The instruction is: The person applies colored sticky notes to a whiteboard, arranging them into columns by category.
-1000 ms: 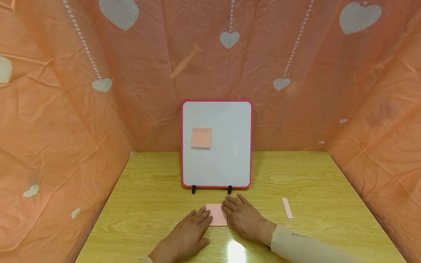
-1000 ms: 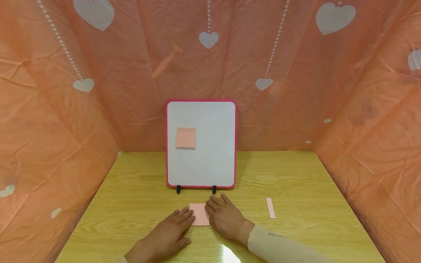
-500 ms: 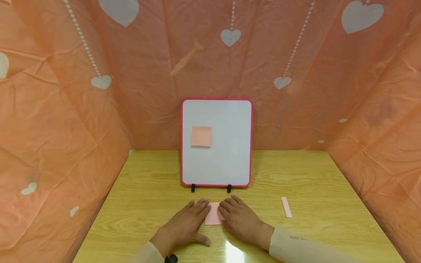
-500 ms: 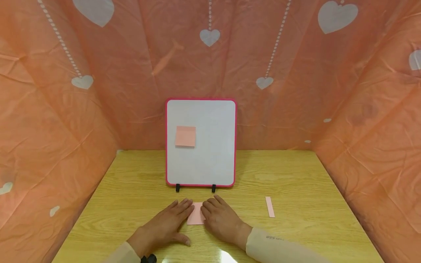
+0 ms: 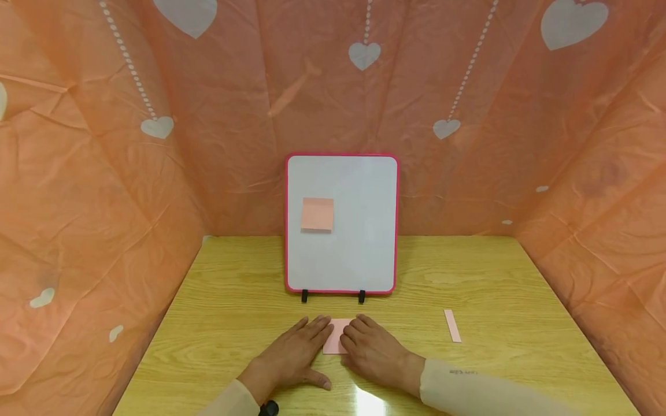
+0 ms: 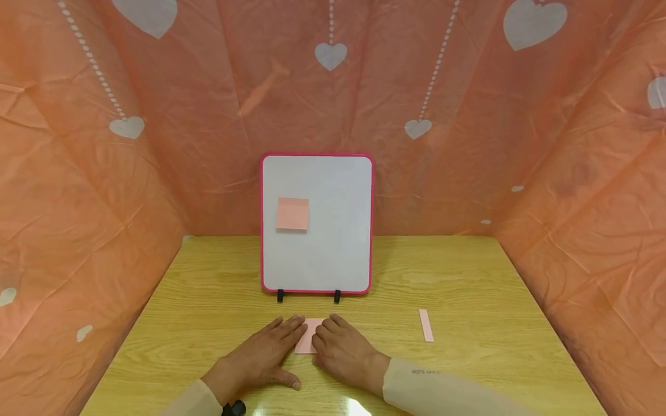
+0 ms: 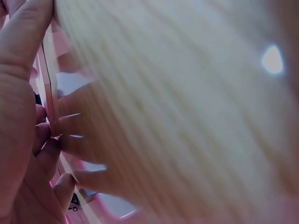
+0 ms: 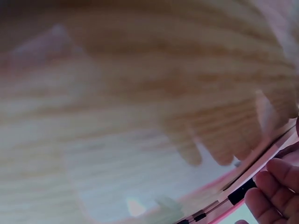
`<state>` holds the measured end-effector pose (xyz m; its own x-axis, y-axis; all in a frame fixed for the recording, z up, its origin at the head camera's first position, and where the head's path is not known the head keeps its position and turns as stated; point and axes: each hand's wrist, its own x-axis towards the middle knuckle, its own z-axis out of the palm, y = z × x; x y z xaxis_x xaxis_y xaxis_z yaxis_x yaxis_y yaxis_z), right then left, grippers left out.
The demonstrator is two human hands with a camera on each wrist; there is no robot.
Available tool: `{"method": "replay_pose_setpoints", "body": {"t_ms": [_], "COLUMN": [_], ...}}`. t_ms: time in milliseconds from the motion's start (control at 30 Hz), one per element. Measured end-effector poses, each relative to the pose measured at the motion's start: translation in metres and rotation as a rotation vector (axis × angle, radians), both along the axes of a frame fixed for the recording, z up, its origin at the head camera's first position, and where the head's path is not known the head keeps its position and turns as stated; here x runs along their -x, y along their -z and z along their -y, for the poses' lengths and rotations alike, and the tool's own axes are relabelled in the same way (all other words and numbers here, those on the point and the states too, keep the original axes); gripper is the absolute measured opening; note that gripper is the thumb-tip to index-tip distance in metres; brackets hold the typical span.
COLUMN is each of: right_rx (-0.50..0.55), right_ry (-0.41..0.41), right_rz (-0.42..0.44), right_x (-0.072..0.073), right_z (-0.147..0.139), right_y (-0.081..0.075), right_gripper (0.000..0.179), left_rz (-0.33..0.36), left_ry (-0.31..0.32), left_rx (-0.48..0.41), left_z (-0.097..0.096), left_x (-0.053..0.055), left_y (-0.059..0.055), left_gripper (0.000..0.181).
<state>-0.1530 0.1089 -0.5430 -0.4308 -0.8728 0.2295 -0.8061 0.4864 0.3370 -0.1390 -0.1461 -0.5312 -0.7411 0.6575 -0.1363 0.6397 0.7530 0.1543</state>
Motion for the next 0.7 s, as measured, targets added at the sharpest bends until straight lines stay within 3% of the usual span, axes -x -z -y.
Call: {"method": "replay_pose_setpoints", "body": {"t_ms": [333,700], "right_rx": [-0.025,0.015], "right_ry": [0.009,0.024], "right_rz": [-0.013,0.009], "right_x": [0.0034,0.0068], "right_z": [0.0026,0.0025], "right_y": [-0.0015,-0.0005], "right_gripper": [0.038,0.036], "left_rz": [0.006,0.011], "left_ry": [-0.001,-0.001], "left_rx": [-0.006,0.006], "left_z": [-0.0009,-0.0009], "left_x": [0.0004,0.0016], "left_y": [-0.0008,0.0002], "left_gripper": [0.115,0.117]}}
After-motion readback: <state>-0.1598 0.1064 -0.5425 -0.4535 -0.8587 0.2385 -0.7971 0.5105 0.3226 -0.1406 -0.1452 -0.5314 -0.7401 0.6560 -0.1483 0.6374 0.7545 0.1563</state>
